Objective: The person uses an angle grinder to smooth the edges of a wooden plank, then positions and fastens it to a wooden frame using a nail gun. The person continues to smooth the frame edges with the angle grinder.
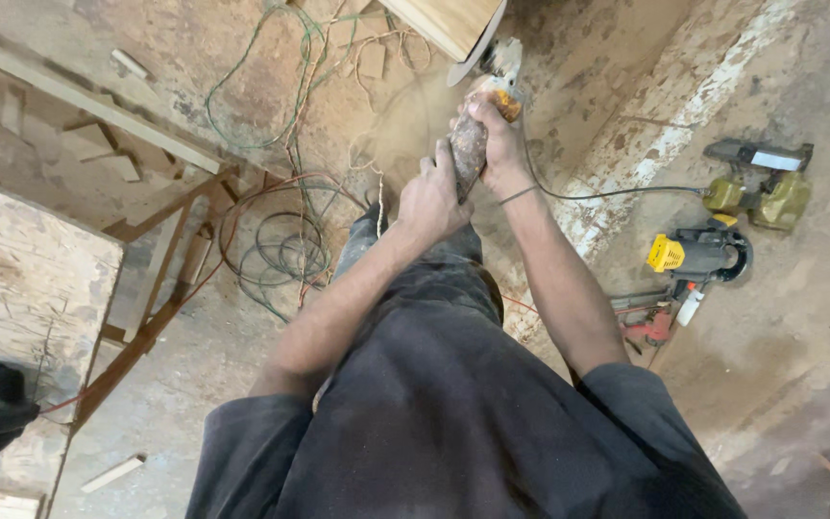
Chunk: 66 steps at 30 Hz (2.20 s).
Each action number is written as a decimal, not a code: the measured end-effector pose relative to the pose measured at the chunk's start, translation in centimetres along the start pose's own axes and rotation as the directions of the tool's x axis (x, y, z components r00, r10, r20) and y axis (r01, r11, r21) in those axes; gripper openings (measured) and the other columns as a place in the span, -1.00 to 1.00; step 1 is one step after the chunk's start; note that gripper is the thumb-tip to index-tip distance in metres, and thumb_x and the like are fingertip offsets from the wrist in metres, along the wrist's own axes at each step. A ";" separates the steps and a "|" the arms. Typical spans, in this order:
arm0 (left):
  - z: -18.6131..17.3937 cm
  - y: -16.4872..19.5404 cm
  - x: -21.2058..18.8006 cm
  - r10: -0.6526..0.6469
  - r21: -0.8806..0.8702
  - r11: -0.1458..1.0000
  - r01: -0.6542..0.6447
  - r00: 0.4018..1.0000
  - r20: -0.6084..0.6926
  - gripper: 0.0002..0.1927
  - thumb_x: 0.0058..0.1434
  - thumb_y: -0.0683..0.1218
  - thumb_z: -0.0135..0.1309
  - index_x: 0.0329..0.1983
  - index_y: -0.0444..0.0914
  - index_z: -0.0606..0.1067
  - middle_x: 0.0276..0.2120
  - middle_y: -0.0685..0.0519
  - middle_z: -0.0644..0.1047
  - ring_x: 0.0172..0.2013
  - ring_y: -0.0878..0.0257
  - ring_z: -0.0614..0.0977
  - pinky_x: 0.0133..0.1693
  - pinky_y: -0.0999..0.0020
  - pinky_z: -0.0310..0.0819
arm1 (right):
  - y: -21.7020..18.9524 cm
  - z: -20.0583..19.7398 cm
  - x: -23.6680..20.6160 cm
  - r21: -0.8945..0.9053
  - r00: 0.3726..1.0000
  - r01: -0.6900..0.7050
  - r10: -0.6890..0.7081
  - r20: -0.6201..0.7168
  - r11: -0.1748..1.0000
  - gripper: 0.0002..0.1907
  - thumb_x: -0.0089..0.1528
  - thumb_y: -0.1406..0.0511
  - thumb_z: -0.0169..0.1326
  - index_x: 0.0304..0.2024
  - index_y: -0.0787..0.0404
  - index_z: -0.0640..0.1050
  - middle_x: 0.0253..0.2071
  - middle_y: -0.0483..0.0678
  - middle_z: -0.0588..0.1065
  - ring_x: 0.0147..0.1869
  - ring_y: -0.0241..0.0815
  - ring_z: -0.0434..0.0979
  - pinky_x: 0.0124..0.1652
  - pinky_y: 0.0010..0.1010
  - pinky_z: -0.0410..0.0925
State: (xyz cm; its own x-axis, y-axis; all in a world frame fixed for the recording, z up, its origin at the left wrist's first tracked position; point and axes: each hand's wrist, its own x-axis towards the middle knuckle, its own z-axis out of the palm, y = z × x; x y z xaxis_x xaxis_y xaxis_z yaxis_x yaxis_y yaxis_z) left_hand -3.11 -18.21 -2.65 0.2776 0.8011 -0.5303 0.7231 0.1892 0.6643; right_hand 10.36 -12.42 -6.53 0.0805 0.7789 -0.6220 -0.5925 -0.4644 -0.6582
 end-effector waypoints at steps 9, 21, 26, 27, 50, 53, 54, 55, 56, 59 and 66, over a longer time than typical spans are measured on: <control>1.5 -2.9 -5.1 -0.067 0.085 0.994 0.065 0.998 0.012 0.11 -0.03 0.01 0.29 0.44 -0.49 -0.05 0.01 -0.47 0.45 -0.11 -0.35 0.61 -0.11 -0.09 0.56 | 5.2 -0.1 -3.8 0.077 0.995 -0.087 0.090 -0.038 0.993 -0.83 0.15 0.40 0.24 -0.22 0.24 0.54 -0.38 -0.03 0.53 -0.38 -0.11 0.60 -0.35 -0.26 0.52; 1.2 -0.4 -2.4 -0.053 0.069 0.996 0.053 0.999 0.004 0.09 -0.02 0.02 0.27 0.43 -0.51 -0.03 -0.04 -0.49 0.48 -0.15 -0.36 0.63 -0.11 -0.08 0.57 | 1.8 -0.4 -2.1 0.109 0.999 -0.026 0.029 -0.025 0.994 -0.82 0.14 0.42 0.22 -0.22 0.27 0.53 -0.37 0.03 0.53 -0.37 -0.07 0.59 -0.32 -0.20 0.54; 0.1 0.3 -1.1 -0.043 0.063 0.997 0.044 0.999 -0.022 0.07 0.02 0.03 0.28 0.42 -0.51 -0.04 -0.04 -0.51 0.46 -0.18 -0.37 0.63 -0.14 -0.09 0.57 | 0.4 0.6 -1.0 0.112 1.000 -0.006 0.007 -0.014 0.994 -0.81 0.14 0.42 0.22 -0.20 0.24 0.52 -0.34 0.02 0.53 -0.34 -0.08 0.59 -0.29 -0.19 0.56; 0.0 0.5 -0.7 -0.021 0.054 0.998 0.023 0.999 -0.036 0.08 -0.01 0.01 0.28 0.42 -0.51 -0.04 -0.04 -0.51 0.46 -0.17 -0.37 0.63 -0.14 -0.09 0.57 | 0.1 0.6 -0.6 0.112 0.999 -0.034 0.034 -0.004 0.993 -0.82 0.15 0.41 0.21 -0.20 0.24 0.53 -0.34 0.02 0.54 -0.34 -0.08 0.59 -0.28 -0.20 0.55; 1.3 -0.8 -3.5 -0.071 0.033 0.997 0.071 0.997 -0.015 0.13 -0.03 0.05 0.29 0.41 -0.52 -0.08 -0.04 -0.51 0.45 -0.16 -0.36 0.62 -0.15 -0.06 0.58 | 3.1 -0.4 -2.6 0.078 0.995 -0.089 0.086 0.042 0.993 -0.85 0.16 0.41 0.19 -0.23 0.26 0.52 -0.33 0.03 0.53 -0.30 -0.05 0.59 -0.21 -0.18 0.56; 1.1 0.0 -1.8 -0.092 0.010 0.996 0.092 0.996 0.006 0.04 0.05 0.03 0.24 0.46 -0.45 -0.02 -0.02 -0.46 0.48 -0.13 -0.35 0.63 -0.09 -0.06 0.58 | 1.7 -0.5 -1.3 0.102 0.990 -0.140 0.139 0.011 0.985 -0.85 0.15 0.40 0.17 -0.22 0.24 0.53 -0.34 0.03 0.53 -0.31 -0.04 0.59 -0.25 -0.20 0.53; 1.0 0.4 -1.0 -0.084 0.013 0.996 0.084 0.996 0.001 0.07 0.00 0.02 0.26 0.45 -0.45 -0.03 -0.02 -0.46 0.47 -0.12 -0.34 0.63 -0.09 -0.06 0.57 | 1.0 -0.5 -0.7 0.103 0.991 -0.136 0.134 0.029 0.985 -0.85 0.16 0.40 0.16 -0.21 0.24 0.53 -0.33 0.03 0.53 -0.30 -0.04 0.59 -0.23 -0.20 0.54; 0.9 0.7 0.0 -0.075 0.016 0.997 0.075 0.997 -0.007 0.10 -0.04 0.01 0.27 0.44 -0.46 -0.04 -0.02 -0.46 0.47 -0.12 -0.34 0.62 -0.10 -0.06 0.57 | 0.2 -0.5 0.0 0.103 0.991 -0.131 0.127 0.049 0.986 -0.85 0.17 0.39 0.16 -0.21 0.23 0.53 -0.32 0.03 0.53 -0.28 -0.03 0.59 -0.21 -0.19 0.54; 0.7 1.0 0.8 -0.068 0.018 0.997 0.069 0.998 -0.017 0.13 -0.08 0.00 0.29 0.44 -0.46 -0.05 -0.01 -0.46 0.46 -0.12 -0.34 0.62 -0.11 -0.06 0.57 | -0.5 -0.4 0.6 0.100 0.990 -0.129 0.122 0.072 0.987 -0.85 0.17 0.39 0.15 -0.20 0.22 0.52 -0.31 0.03 0.53 -0.27 -0.03 0.59 -0.19 -0.19 0.55; 0.2 1.5 2.2 -0.010 0.031 0.999 0.012 0.998 -0.068 0.10 -0.08 -0.03 0.29 0.42 -0.48 -0.03 -0.01 -0.47 0.46 -0.12 -0.32 0.63 -0.11 -0.05 0.59 | -1.7 0.1 1.7 0.134 0.990 -0.079 0.062 0.129 0.988 -0.87 0.24 0.40 0.16 -0.17 0.26 0.53 -0.26 0.02 0.51 -0.19 -0.05 0.57 -0.10 -0.15 0.56; 0.2 0.2 -1.4 0.043 -0.007 0.999 -0.043 0.995 -0.090 0.11 -0.05 0.01 0.33 0.43 -0.46 -0.03 -0.01 -0.44 0.45 -0.18 -0.31 0.64 -0.20 -0.03 0.60 | 0.1 0.3 -1.0 0.056 0.998 0.036 -0.039 0.053 0.998 -0.84 0.21 0.42 0.17 -0.15 0.27 0.54 -0.22 0.02 0.53 -0.16 -0.07 0.60 -0.12 -0.13 0.57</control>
State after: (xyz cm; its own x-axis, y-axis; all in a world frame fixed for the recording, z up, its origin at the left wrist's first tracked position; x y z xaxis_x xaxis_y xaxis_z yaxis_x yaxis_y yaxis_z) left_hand -3.20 -19.43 -1.84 0.2498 0.8565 -0.4517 0.7063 0.1580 0.6901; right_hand 9.96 -13.16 -5.86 0.0613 0.8175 -0.5727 -0.6329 -0.4119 -0.6556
